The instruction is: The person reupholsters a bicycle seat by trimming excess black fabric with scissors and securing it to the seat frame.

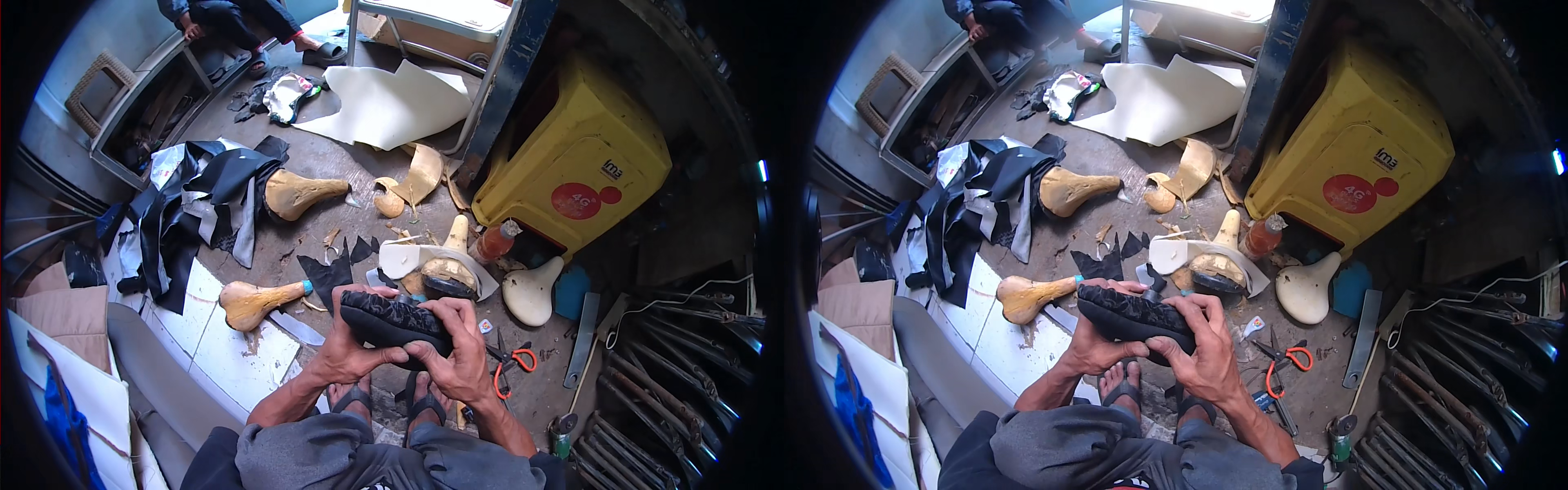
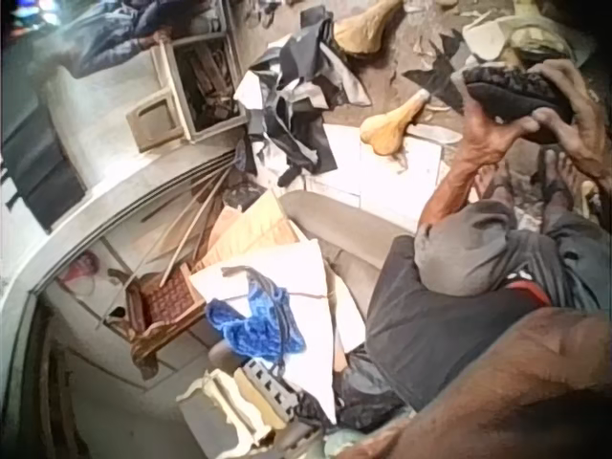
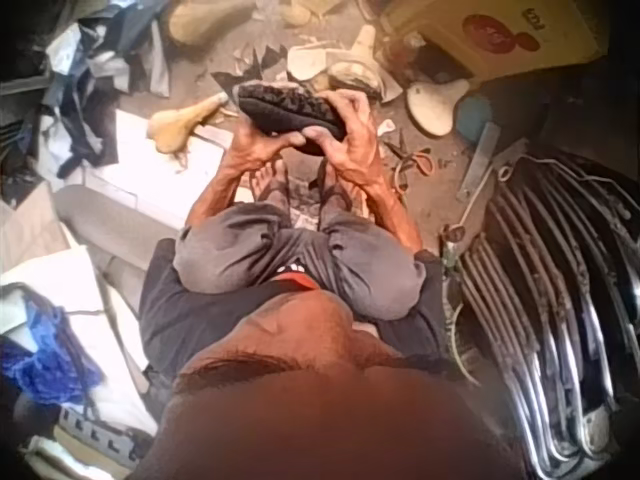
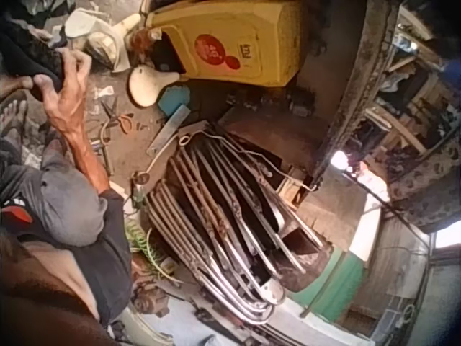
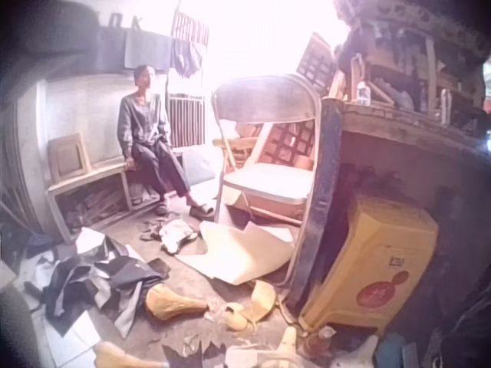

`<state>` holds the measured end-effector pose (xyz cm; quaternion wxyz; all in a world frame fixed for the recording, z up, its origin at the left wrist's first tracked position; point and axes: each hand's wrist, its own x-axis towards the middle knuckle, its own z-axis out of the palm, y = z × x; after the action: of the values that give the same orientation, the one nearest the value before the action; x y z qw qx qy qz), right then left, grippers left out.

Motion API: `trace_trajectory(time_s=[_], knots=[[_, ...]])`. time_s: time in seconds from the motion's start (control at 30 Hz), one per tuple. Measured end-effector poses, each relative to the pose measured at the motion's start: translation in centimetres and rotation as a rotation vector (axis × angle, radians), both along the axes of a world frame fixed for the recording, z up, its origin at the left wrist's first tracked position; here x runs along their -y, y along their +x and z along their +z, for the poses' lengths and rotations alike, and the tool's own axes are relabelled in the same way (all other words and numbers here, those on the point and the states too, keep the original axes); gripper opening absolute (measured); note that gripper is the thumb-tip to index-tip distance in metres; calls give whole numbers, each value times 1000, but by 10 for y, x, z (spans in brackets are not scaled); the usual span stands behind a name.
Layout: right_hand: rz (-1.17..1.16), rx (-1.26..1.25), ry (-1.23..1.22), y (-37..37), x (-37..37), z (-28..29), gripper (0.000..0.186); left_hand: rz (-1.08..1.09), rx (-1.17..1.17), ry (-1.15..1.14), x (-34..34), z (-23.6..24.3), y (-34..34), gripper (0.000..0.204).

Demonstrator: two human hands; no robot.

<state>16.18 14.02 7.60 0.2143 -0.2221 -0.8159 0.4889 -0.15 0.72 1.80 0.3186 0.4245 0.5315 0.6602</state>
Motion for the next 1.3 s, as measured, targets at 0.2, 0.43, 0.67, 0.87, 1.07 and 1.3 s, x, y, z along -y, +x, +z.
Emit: trace_trajectory(time_s=[0.2, 0.43, 0.67, 0.87, 1.07, 1.3], knots=[[-24, 45, -43, 2, -1, -2, 52, 76, -255, 6, -1, 0, 11, 96], [-66, -3, 307, -1, -7, -9, 57, 186, 319, -268, -2, 13, 22, 102], [9, -119, 516, 4, -4, -15, 70, 243, -28, -23, 1, 9, 15, 85], [-134, -134, 698, 4, 11, -32, 74, 217, -367, 86, -4, 16, 15, 83], [-219, -122, 794, 13, 8, -28, 67, 273, -431, 217, -9, 26, 21, 70], [38, -122, 553, 6, -7, -14, 60, 350, -411, 230, 0, 15, 12, 69]])
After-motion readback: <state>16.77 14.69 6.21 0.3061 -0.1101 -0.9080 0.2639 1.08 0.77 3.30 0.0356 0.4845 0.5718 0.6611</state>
